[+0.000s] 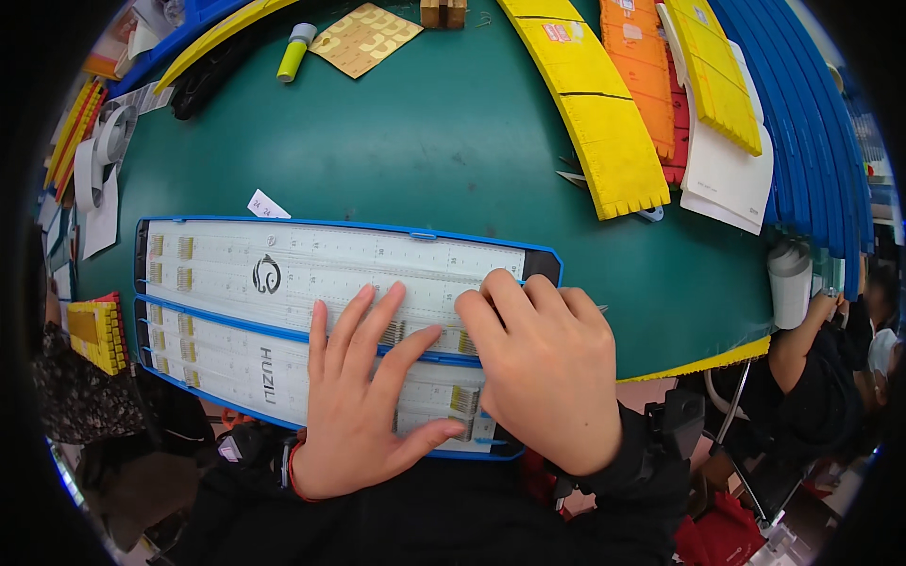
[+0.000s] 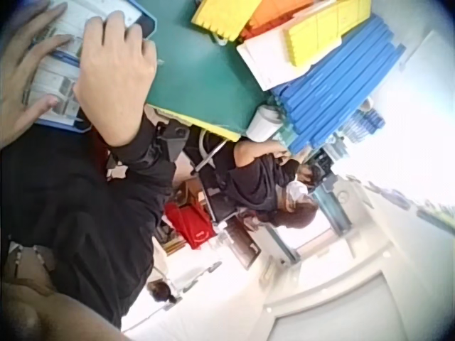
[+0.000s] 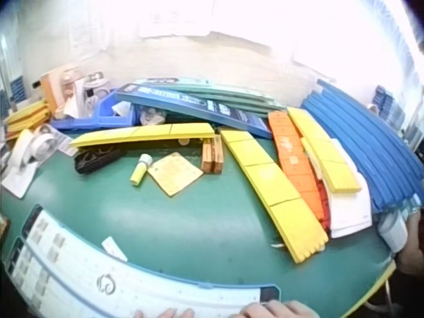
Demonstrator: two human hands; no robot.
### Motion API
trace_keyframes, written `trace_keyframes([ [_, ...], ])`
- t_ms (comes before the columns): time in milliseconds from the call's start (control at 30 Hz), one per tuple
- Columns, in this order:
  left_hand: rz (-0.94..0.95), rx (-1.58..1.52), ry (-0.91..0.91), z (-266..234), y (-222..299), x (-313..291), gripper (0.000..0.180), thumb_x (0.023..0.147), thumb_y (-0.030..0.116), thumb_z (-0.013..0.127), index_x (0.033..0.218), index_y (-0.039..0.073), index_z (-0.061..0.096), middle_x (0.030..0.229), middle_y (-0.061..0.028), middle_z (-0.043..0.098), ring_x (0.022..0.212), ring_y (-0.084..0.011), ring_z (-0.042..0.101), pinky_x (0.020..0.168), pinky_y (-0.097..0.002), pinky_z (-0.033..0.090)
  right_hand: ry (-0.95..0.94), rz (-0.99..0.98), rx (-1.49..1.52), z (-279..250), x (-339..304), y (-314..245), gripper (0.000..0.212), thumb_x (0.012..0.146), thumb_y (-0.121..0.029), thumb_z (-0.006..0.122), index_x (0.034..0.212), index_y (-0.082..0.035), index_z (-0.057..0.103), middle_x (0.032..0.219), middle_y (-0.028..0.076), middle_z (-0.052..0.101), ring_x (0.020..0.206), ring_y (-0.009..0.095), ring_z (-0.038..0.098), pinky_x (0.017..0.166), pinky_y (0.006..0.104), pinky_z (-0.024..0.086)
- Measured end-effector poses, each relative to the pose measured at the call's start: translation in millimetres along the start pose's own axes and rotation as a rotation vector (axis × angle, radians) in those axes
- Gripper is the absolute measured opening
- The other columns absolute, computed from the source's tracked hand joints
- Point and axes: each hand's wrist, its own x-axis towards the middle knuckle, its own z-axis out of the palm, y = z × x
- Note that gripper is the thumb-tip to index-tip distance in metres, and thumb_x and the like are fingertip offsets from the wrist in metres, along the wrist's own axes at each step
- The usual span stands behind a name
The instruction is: Manually assemble components into a blue plastic frame using wire cutters and hands.
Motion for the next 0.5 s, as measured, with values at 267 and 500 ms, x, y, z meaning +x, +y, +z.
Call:
trace_keyframes([
  [267, -0.005, 0.022, -0.009, 2.4, 1.5, 2.6, 0.063, 0.078, 0.056, 0.064, 0.119, 0.009, 0.06, 0.141, -0.0217, 0.04, 0.132, -0.0412, 0.035, 0.109, -0.0615, 0.012, -0.003, -0.011, 0.0, -2.2, 1.8, 0.7, 0.018, 0.064, 0.003, 0.061, 0.078, -0.008, 0.056, 0.075, 0.002, 0.052, 0.066, 0.022, 0.052, 0.059, 0.0328, 0.039],
  [500, -0.009, 0.037, -0.04, 0.4, 1.1, 3.5, 0.062, 0.079, 0.055, 0.064, 0.123, 0.011, 0.06, 0.143, -0.0217, 0.039, 0.134, -0.0406, 0.033, 0.109, -0.061, 0.011, 0.018, -0.005, 0.032, -6.2, 2.8, 2.5, 0.019, 0.065, 0.002, 0.064, 0.079, -0.008, 0.057, 0.076, 0.003, 0.052, 0.067, 0.022, 0.053, 0.061, 0.0327, 0.041],
])
